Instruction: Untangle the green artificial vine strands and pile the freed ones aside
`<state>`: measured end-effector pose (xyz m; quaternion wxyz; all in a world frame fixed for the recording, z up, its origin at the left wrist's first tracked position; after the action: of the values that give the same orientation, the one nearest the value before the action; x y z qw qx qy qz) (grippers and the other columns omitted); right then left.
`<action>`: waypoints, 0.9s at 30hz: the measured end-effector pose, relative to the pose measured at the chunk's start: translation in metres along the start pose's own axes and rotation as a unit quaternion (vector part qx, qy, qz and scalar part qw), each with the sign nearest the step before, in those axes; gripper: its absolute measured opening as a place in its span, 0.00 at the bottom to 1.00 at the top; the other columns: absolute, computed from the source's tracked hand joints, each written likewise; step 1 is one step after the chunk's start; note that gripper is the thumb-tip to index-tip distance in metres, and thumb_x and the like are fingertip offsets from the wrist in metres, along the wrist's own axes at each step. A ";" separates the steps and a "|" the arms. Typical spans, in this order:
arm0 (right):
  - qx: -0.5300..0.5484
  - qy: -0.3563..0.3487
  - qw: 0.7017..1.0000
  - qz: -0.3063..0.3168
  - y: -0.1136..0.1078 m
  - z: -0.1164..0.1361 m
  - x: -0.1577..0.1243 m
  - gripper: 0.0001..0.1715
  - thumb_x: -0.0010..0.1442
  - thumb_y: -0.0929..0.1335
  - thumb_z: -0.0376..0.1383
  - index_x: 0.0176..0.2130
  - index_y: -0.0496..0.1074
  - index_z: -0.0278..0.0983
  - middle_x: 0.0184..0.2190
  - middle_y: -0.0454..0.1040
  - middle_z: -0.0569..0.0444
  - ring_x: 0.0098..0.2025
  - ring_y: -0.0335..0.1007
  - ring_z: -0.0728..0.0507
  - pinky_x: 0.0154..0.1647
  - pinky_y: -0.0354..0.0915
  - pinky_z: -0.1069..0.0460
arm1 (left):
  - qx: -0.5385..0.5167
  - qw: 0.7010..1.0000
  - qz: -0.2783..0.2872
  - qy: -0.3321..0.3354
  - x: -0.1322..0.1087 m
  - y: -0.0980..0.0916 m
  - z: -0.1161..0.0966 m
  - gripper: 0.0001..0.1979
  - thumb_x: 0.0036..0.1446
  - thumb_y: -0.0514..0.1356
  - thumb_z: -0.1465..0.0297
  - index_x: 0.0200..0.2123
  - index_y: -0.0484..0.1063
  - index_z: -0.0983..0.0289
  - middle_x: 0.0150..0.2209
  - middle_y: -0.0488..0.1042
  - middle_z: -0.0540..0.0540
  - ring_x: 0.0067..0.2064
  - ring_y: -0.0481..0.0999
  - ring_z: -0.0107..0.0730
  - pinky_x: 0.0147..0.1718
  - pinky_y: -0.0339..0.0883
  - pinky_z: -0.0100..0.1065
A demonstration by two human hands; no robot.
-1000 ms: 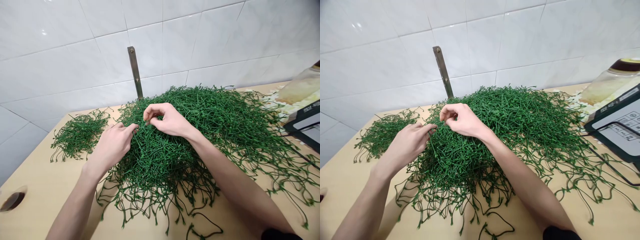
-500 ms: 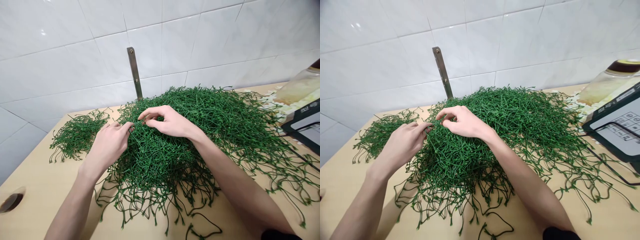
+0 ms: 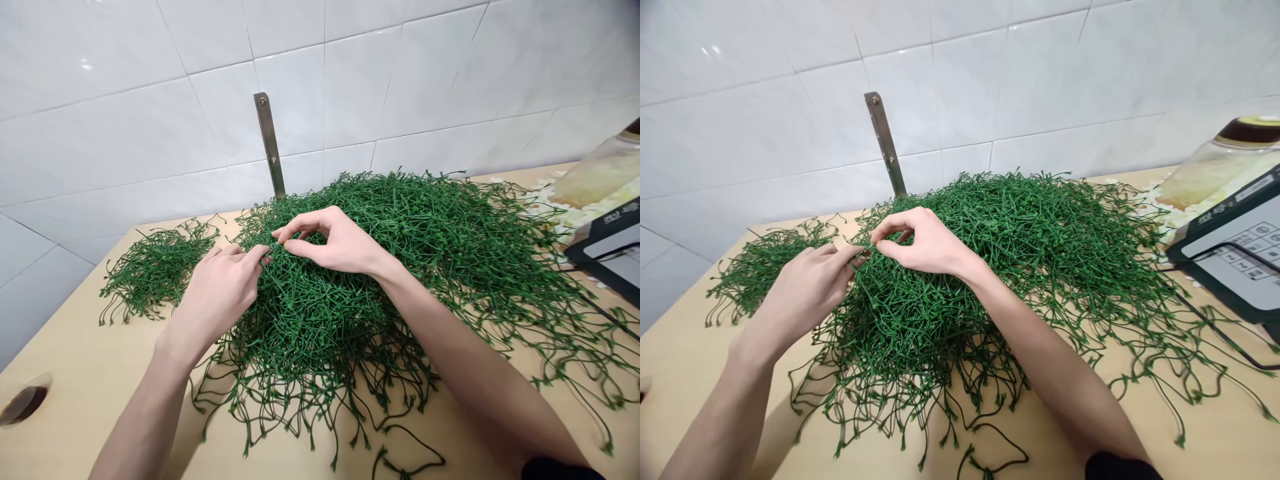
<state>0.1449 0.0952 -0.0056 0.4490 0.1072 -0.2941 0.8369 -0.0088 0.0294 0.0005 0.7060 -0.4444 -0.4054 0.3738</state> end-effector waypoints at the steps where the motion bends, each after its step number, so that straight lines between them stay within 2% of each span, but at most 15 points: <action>1: 0.008 0.004 1.000 0.004 -0.001 -0.001 0.000 0.12 0.54 0.67 0.30 0.36 0.79 0.34 0.38 0.82 0.50 0.41 0.77 0.45 0.43 0.69 0.49 | -0.003 1.000 -0.002 -0.002 0.000 -0.001 0.000 0.19 0.66 0.45 0.74 0.50 0.72 0.68 0.30 0.78 0.59 0.34 0.76 0.45 0.35 0.68 0.41; 4: 0.016 0.004 1.000 0.011 -0.002 -0.002 0.001 0.14 0.53 0.66 0.29 0.36 0.80 0.34 0.36 0.82 0.51 0.36 0.75 0.47 0.39 0.68 0.50 | -0.010 1.000 -0.007 -0.003 0.000 -0.002 0.001 0.19 0.65 0.45 0.74 0.51 0.72 0.68 0.29 0.78 0.59 0.34 0.76 0.44 0.35 0.68 0.40; 11: 0.067 0.016 0.997 0.036 -0.001 -0.004 0.002 0.07 0.53 0.68 0.33 0.34 0.77 0.34 0.32 0.79 0.53 0.34 0.73 0.48 0.38 0.67 0.50 | -0.013 1.000 0.000 -0.005 -0.001 -0.005 0.000 0.20 0.66 0.43 0.74 0.50 0.72 0.68 0.29 0.78 0.59 0.34 0.76 0.43 0.34 0.67 0.40; 15: 0.090 0.030 0.995 0.039 -0.001 -0.007 0.002 0.07 0.56 0.68 0.35 0.34 0.76 0.35 0.31 0.78 0.53 0.35 0.73 0.48 0.41 0.68 0.50 | -0.011 1.000 0.005 -0.001 0.000 -0.005 -0.001 0.20 0.66 0.43 0.74 0.50 0.72 0.67 0.28 0.78 0.59 0.34 0.75 0.43 0.34 0.67 0.39; 19: 0.079 0.039 0.995 0.037 -0.001 -0.010 0.002 0.06 0.54 0.69 0.31 0.35 0.75 0.34 0.31 0.78 0.53 0.34 0.73 0.48 0.40 0.68 0.50 | -0.007 1.000 0.002 -0.002 -0.001 -0.004 -0.001 0.19 0.66 0.44 0.74 0.50 0.72 0.67 0.30 0.79 0.59 0.35 0.76 0.44 0.35 0.67 0.40; 27: 0.134 0.035 0.989 0.054 0.001 -0.012 0.002 0.06 0.53 0.71 0.31 0.35 0.74 0.34 0.35 0.79 0.53 0.38 0.74 0.48 0.46 0.68 0.49 | 0.005 1.000 -0.023 0.001 -0.002 -0.004 0.001 0.19 0.65 0.44 0.74 0.48 0.73 0.67 0.31 0.79 0.60 0.33 0.76 0.43 0.34 0.68 0.40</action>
<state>0.1441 0.1027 -0.0149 0.3946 0.1206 -0.1687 0.8951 -0.0097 0.0268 0.0042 0.7169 -0.4319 -0.4131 0.3588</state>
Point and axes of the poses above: each hand's wrist, its own x-axis towards the middle knuckle, its own y-axis out of the palm, z = x × y, the point moved 4 cm from there along x, towards the middle knuckle
